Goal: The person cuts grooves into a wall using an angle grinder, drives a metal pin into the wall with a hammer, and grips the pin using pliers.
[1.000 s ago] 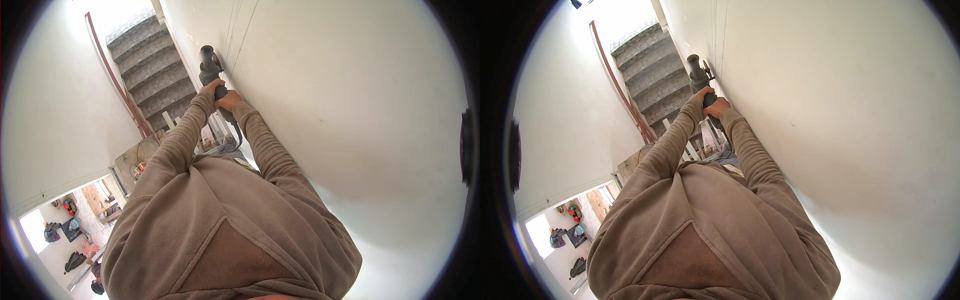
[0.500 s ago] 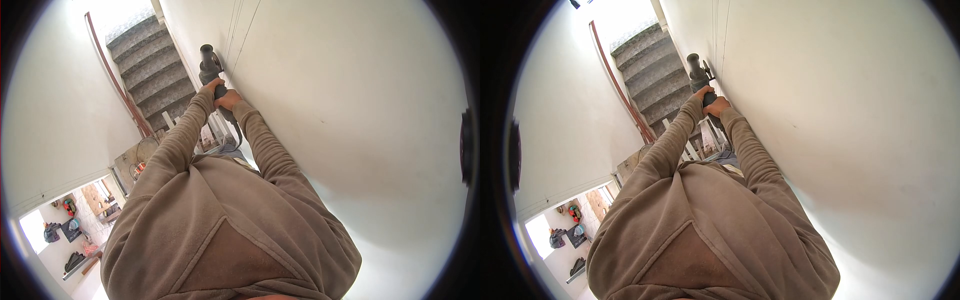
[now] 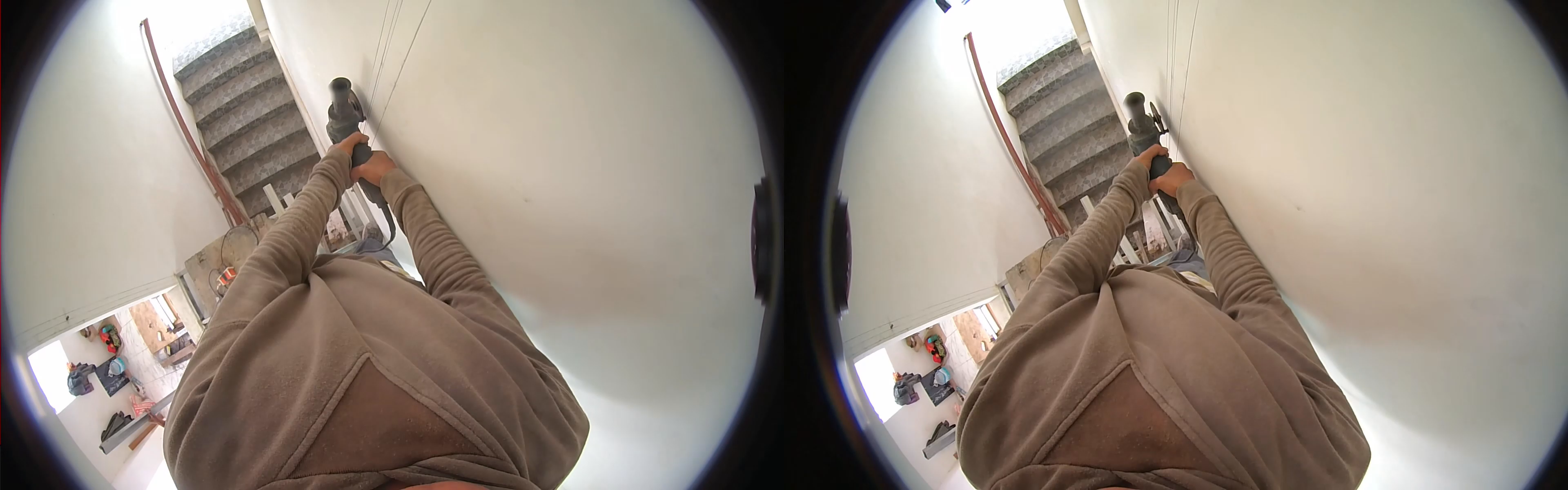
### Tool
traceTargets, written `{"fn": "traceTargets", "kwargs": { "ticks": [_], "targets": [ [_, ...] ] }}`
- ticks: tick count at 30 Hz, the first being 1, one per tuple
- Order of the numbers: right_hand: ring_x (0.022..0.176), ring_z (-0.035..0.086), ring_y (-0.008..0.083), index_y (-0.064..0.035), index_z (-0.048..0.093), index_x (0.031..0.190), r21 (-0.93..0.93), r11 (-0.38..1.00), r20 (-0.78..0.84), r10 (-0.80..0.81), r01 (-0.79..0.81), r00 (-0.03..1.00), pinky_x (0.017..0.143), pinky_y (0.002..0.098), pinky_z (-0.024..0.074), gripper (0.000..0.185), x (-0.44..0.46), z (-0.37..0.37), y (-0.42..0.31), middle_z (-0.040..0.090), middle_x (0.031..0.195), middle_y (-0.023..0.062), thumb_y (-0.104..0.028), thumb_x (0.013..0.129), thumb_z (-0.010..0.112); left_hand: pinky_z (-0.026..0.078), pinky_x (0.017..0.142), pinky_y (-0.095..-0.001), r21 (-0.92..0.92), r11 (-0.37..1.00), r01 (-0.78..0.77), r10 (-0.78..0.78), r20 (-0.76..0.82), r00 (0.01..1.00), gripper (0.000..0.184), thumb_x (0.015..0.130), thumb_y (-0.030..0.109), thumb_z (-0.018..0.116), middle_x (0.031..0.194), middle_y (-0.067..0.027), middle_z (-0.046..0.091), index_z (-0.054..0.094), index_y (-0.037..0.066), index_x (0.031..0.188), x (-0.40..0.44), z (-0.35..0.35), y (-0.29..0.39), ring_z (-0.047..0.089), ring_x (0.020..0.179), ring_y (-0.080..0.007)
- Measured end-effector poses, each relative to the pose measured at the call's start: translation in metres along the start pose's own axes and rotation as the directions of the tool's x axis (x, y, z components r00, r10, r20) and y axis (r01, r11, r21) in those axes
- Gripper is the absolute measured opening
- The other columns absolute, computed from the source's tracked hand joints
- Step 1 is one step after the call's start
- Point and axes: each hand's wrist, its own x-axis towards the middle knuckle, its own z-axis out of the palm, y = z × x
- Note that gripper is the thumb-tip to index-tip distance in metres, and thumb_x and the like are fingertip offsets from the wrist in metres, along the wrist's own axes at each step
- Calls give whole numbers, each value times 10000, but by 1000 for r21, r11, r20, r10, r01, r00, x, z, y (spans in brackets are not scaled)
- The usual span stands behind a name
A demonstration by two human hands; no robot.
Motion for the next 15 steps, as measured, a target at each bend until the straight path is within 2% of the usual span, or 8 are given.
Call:
{"fn": "traceTargets", "kwargs": {
  "ticks": [1,3,5,6,8,10,13,15],
  "targets": [
    [929,711,285,3,732,982,7,1000,-11,-11,12,1000,844,346,565,531,1,0,0,726,1031,176,-301,554,812,528,618,-331,6,999,43,-43,2,999,253,763,314,763,774,-54,675,700,101,883,1,0,5,614,627,-170],
    [879,708,284,-1,736,933,24,999,-31,-30,31,999,807,355,558,451,3,2,3,734,966,163,-262,570,794,528,617,-331,-17,999,-42,43,25,999,252,766,313,761,774,-57,675,698,101,887,5,-2,-5,615,625,-169],
    [875,707,284,-2,737,923,40,998,-32,-46,47,998,805,354,558,444,5,3,4,733,963,164,-262,568,794,529,617,-330,-44,999,-16,17,15,1000,249,771,310,756,774,-58,676,696,100,890,10,-4,-14,614,623,-167],
    [873,707,285,-3,737,918,49,997,-33,-52,54,998,804,354,558,440,6,3,6,733,961,165,-263,568,794,529,617,-330,-61,997,53,-53,-4,999,245,775,308,753,774,-59,675,695,100,892,6,0,-3,612,621,-166],
    [940,707,292,6,725,1001,41,999,2,-21,21,1000,850,346,563,558,14,4,9,721,1054,174,-307,548,816,528,660,-337,-115,974,194,-198,-21,980,270,770,306,755,813,-63,680,699,96,931,0,3,13,611,669,-171],
    [976,707,294,11,718,1044,38,999,19,3,-4,1000,874,343,566,618,15,3,10,714,1103,179,-328,539,827,523,746,-352,-184,924,336,-344,-14,939,340,754,306,764,892,-71,689,708,88,1008,-6,5,27,611,768,-184],
    [984,706,293,14,713,1056,-1,1000,12,23,-23,1000,878,342,566,626,11,2,6,710,1112,183,-326,542,829,534,636,-327,-253,878,407,-436,-71,897,225,772,275,749,780,-58,681,682,93,885,-28,16,56,621,630,-181],
    [988,705,292,15,708,1070,-89,996,0,24,-24,1000,881,341,566,638,8,0,-1,708,1118,184,-324,543,830,535,643,-323,-315,862,396,-424,-21,905,223,774,269,748,783,-55,683,680,90,888,-22,14,49,624,639,-183]
  ]
}}
